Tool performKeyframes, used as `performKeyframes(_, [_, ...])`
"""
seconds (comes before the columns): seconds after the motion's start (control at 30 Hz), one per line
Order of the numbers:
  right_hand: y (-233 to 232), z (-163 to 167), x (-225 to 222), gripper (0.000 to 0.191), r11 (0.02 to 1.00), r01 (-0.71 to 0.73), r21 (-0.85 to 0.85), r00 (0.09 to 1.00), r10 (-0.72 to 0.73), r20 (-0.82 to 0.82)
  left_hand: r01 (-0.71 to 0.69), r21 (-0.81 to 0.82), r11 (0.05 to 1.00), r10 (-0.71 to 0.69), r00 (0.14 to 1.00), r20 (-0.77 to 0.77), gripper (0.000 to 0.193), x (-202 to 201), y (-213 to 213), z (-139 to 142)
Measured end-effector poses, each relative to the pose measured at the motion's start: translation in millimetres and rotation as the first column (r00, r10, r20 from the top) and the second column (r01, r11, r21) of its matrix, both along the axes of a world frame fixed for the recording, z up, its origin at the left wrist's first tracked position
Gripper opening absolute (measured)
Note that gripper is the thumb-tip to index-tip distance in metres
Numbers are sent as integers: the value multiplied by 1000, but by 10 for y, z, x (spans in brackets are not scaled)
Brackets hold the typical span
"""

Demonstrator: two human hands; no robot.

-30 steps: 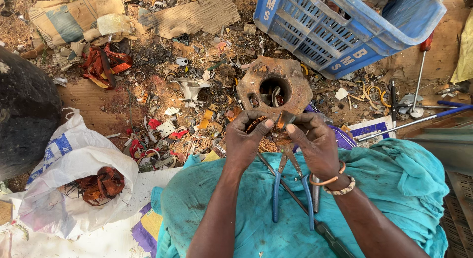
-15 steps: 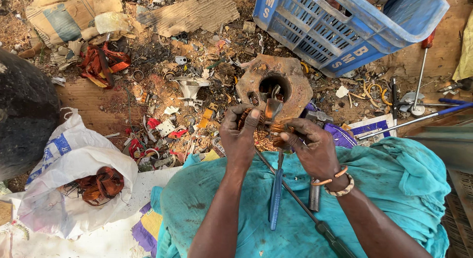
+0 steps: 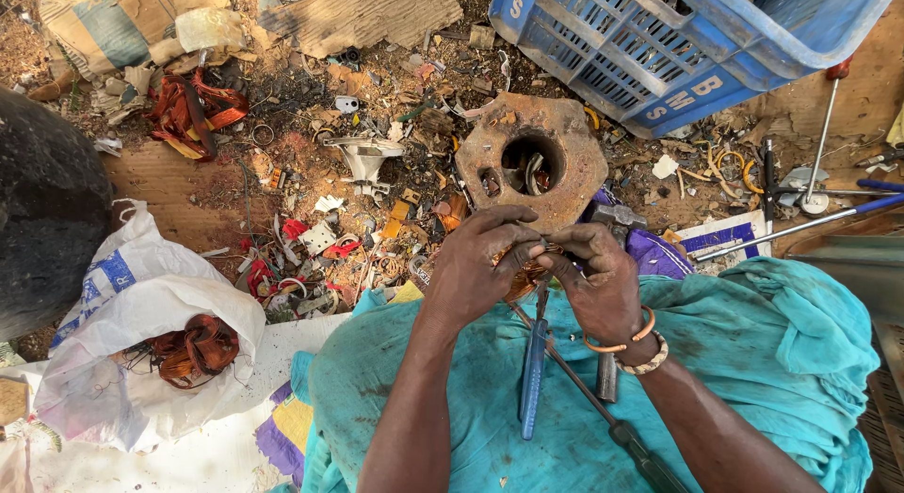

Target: The person sits on the ground in a scrap yard dismantling old electrical components to recover copper windings. They pull copper coils from scrap parts by hand, use pliers to grip and cut, and strike items with a hammer on a metal block, placing recovered copper into a plastic bag.

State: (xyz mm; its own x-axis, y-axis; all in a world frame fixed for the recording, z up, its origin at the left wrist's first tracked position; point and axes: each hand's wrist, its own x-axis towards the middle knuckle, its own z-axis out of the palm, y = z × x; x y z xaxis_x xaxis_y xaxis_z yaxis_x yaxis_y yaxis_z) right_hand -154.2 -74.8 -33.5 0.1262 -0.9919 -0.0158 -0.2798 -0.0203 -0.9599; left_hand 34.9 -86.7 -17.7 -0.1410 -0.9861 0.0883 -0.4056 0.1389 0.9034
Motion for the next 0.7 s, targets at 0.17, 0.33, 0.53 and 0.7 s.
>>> performKeyframes(0.17, [-52,25,-11,34,999,2,43,987,5,-158,-12,-70,997,4,993,-114,15,-17,18,-108])
performKeyframes(0.33, [-46,105,-60,25,972,-105,-213,943,29,-331,-188,-99,977,153,946,-285,13,-162,-5,-151])
performKeyframes(0.53, [80,121,-49,31,998,48,-41,973,-56,-223,-202,-195,960,169,970,-173,10,-237,105,-240])
performKeyframes(0.7, [162,127,-39,29,976,30,-215,917,-113,-382,-60,397,916,363,547,-754,10,-465,67,-338])
